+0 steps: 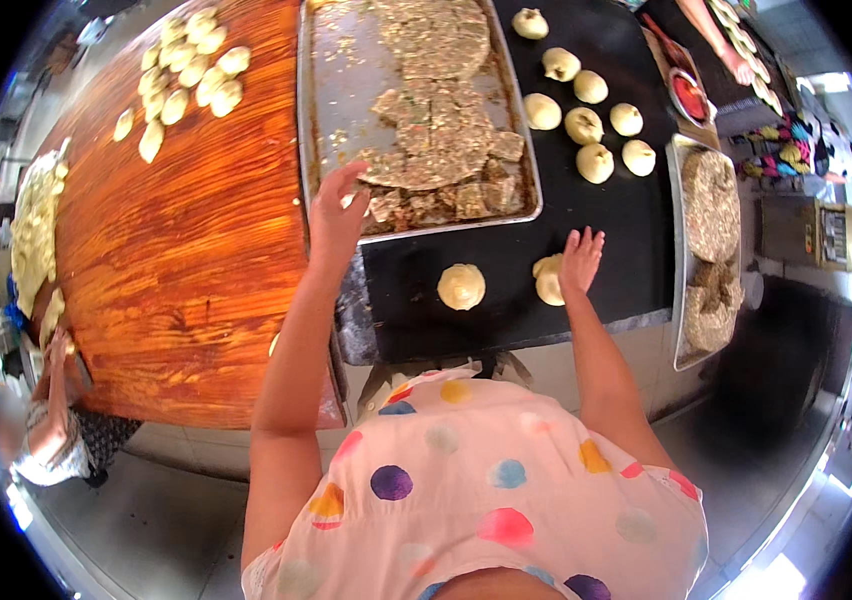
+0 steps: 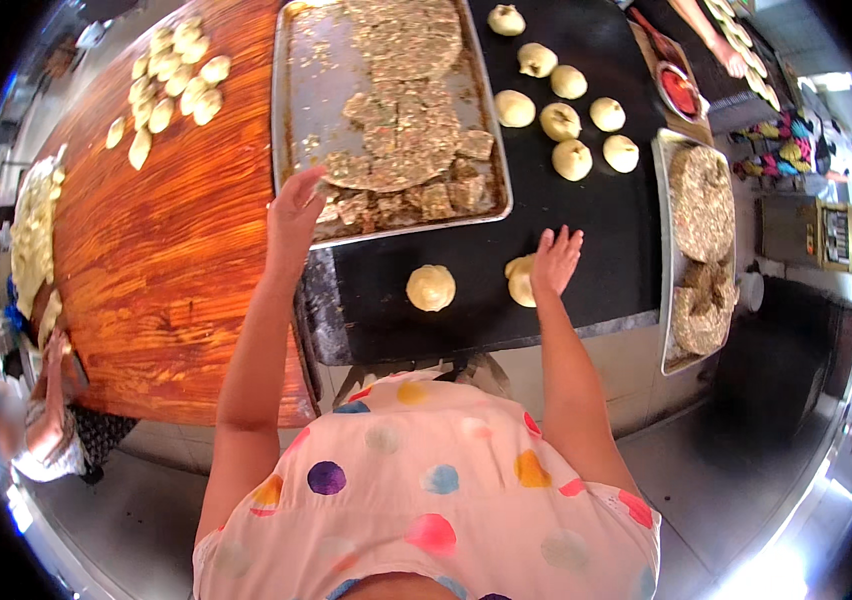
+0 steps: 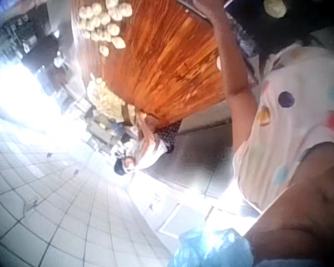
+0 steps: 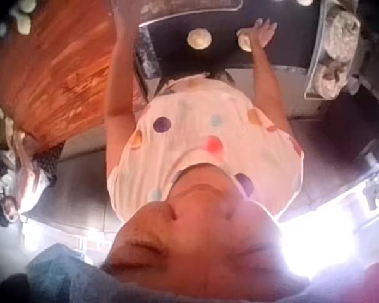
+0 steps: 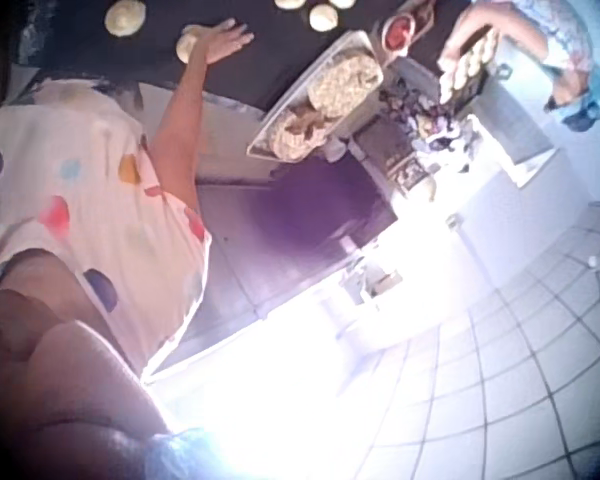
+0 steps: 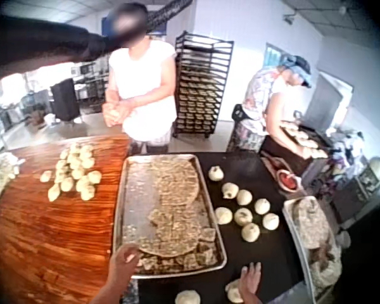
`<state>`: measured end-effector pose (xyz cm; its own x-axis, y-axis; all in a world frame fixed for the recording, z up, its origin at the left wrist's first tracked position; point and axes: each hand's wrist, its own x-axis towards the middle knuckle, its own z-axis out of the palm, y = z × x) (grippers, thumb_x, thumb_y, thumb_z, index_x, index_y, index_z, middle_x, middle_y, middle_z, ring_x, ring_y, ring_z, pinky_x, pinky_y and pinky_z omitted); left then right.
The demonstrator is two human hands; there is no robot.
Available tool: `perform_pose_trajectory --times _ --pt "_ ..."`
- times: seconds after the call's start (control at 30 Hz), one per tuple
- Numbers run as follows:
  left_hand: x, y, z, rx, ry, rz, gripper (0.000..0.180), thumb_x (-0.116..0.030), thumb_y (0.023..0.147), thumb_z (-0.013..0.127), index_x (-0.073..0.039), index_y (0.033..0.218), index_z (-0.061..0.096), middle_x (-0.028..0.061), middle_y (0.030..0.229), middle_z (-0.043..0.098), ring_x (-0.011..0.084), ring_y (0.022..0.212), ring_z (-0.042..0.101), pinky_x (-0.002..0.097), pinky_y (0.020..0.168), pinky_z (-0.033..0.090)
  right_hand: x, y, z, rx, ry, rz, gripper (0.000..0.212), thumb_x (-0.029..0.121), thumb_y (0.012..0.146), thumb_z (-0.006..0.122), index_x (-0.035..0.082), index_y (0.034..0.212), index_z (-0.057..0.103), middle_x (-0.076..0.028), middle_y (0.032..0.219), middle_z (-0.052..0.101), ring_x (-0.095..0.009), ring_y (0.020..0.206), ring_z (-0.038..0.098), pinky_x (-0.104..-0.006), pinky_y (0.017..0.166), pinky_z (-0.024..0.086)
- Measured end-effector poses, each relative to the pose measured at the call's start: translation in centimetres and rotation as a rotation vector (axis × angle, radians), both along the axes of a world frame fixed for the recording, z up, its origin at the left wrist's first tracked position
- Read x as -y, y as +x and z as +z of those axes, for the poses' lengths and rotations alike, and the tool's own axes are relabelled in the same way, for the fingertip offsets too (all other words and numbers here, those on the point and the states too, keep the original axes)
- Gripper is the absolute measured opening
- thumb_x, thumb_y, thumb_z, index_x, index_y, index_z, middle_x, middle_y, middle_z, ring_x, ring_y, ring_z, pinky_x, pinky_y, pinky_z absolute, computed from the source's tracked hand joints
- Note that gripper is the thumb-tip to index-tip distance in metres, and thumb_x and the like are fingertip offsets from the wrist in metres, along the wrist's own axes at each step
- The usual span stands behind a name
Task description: The person prepares buns by flattening dough portions, placing meat filling in the center, and sealing them by hand.
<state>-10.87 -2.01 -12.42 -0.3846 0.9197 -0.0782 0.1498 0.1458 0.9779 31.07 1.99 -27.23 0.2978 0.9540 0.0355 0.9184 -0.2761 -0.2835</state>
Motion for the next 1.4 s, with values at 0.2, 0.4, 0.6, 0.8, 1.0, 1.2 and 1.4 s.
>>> perform_pose_trajectory --times 0.2,0.4,0.6,0.8,1.0,1.2,1.4 --pt "1.4 0.7 -0.3 0.142 -0.186 0.001 0.043 -0.011 0.094 0.061 -0.003 0.135 0.053 0.0097 0.139 0.053 0.0217 0.131 0.047 0.0354 0.11 0.035 0.4 -4.2 1.4 0.223 -0.014 -0.006 0.069 0.052 0.099 0.04 0.006 0.15 0.032 -0.022 0.158 0.02 -0.034 0.148 0.015 -0.0463 0.12 0.011" --pt "3.0 4.3 1.3 0.219 -0.218 -0.072 0.036 -0.016 0.097 0.06 0.001 0.129 0.056 0.0102 0.129 0.06 0.0193 0.124 0.053 0.0318 0.107 0.038 0.5 -1.9 0.3 0.225 0.054 0.031 0.069 0.049 0.098 0.043 0.005 0.149 0.033 -0.023 0.158 0.02 -0.034 0.148 0.017 -0.0503 0.119 0.01" --pt "5.2 5.5 0.6 0.19 -0.215 -0.049 0.034 -0.017 0.098 0.058 0.001 0.128 0.057 0.0094 0.126 0.062 0.0162 0.118 0.056 0.0283 0.101 0.042 2.1 -5.7 3.7 0.123 0.035 0.35 0.066 0.046 0.095 0.048 0.006 0.147 0.038 -0.024 0.157 0.021 -0.034 0.147 0.019 -0.052 0.119 0.009" --pt "4.2 12.0 0.5 0.086 -0.273 -0.381 0.035 -0.012 0.098 0.058 0.001 0.131 0.055 0.0079 0.13 0.06 0.016 0.122 0.053 0.0297 0.105 0.04 2.2 -4.6 3.5 -0.081 0.109 0.35 0.067 0.042 0.096 0.047 0.002 0.148 0.032 -0.025 0.157 0.018 -0.037 0.147 0.016 -0.0524 0.119 0.01" --pt "4.7 18.5 -4.8 -0.542 -0.009 -0.931 0.072 -0.026 0.09 0.067 0.007 0.144 0.033 0.0242 0.152 0.032 0.0362 0.142 0.031 0.0416 0.117 0.026 5.2 -1.2 3.0 -0.024 0.115 0.176 0.063 0.031 0.096 0.048 0.0 0.148 0.03 -0.026 0.157 0.018 -0.039 0.146 0.018 -0.0509 0.119 0.013" --pt "2.1 25.0 -8.0 -0.787 0.041 -1.043 0.083 -0.038 0.091 0.059 0.014 0.145 0.022 0.0299 0.155 0.018 0.0397 0.146 0.017 0.045 0.121 0.015 6.5 0.9 4.6 -0.276 0.254 -0.036 0.057 0.025 0.101 0.043 0.0 0.15 0.026 -0.025 0.158 0.014 -0.041 0.145 0.018 -0.0511 0.118 0.017" --pt "3.2 26.2 -8.4 -0.782 0.047 -1.067 0.09 -0.041 0.088 0.063 0.014 0.145 0.021 0.0323 0.154 0.016 0.042 0.147 0.013 0.0474 0.121 0.012 3.2 0.1 3.1 -0.008 0.151 0.156 0.063 0.029 0.097 0.05 0.0 0.148 0.029 -0.027 0.156 0.018 -0.04 0.146 0.018 -0.0515 0.119 0.014"
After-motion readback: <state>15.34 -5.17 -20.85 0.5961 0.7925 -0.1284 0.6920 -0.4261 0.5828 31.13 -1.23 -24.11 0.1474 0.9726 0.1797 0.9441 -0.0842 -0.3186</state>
